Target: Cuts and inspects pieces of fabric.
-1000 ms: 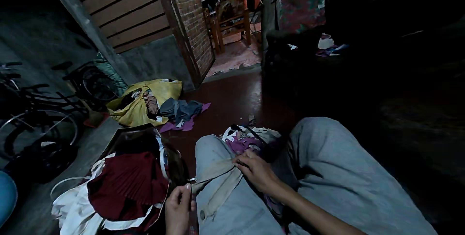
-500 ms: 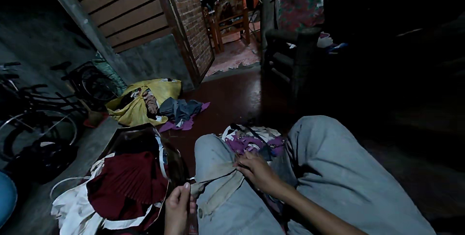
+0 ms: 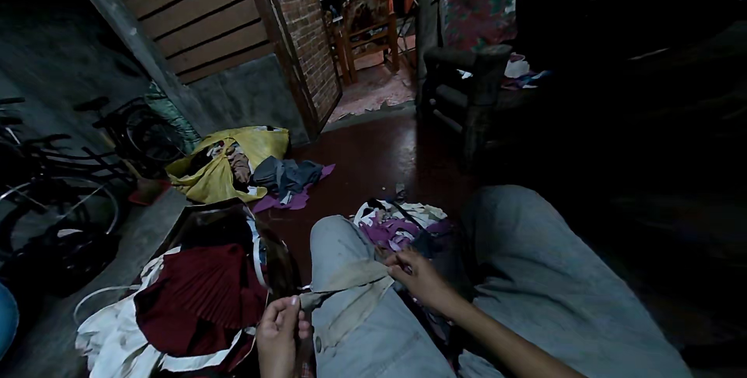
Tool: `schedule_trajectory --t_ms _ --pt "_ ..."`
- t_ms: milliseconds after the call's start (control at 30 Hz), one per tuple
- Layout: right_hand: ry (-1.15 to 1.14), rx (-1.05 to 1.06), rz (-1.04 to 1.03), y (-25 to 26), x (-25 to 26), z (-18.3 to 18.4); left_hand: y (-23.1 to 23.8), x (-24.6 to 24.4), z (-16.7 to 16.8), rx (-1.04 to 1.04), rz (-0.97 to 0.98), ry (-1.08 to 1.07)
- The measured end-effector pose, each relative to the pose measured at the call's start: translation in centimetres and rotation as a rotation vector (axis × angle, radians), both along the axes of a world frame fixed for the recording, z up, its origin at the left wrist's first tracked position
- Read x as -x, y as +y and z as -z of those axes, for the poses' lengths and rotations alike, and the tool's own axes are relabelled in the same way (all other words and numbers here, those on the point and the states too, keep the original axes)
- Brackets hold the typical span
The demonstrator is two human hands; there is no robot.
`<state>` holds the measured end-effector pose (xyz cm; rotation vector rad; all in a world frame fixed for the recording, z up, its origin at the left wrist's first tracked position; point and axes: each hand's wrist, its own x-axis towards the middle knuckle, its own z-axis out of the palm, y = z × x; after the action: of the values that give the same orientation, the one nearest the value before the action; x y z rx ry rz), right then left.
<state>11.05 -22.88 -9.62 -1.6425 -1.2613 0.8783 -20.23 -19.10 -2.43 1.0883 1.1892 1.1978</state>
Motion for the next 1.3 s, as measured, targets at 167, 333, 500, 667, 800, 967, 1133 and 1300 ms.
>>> schedule_trajectory --t_ms 167,333,500,667,800,967,1133,1300 --pt "0.253 0.063 -0.084 -0.4 0.3 -0.5 0.2 -0.3 0.2 0.067 -0.021 -0.028" --pt "0.172 -0.144 -0.094 -0.1 1.1 -0.9 0.1 -0.6 0.2 0.047 0.049 -0.174" --pt "0.289 -0.013 -0.073 -0.3 0.9 -0.9 -0.2 -1.3 0.3 0.05 0.051 -0.289" --pt "0.426 0.056 -0.051 -0.5 1.0 -1.0 -0.8 -2.0 0.4 -0.167 0.078 -0.112" --pt "0.418 0.006 -0.013 -0.7 1.6 -1.6 -2.5 -4.6 -0.2 -0.588 0.013 0.252" --pt "0.336 -0.153 0.016 -1.6 2.6 -3.6 -4.0 -8.5 -0.2 -0.694 0.263 0.39" --pt "0.34 -0.265 0.009 -2.3 3.7 -5.3 -4.3 -10.1 0.0 -0.476 0.247 0.416" --pt "0.397 -0.322 -0.043 -2.5 4.3 -5.4 -4.8 -9.9 -0.5 -0.434 0.203 0.334"
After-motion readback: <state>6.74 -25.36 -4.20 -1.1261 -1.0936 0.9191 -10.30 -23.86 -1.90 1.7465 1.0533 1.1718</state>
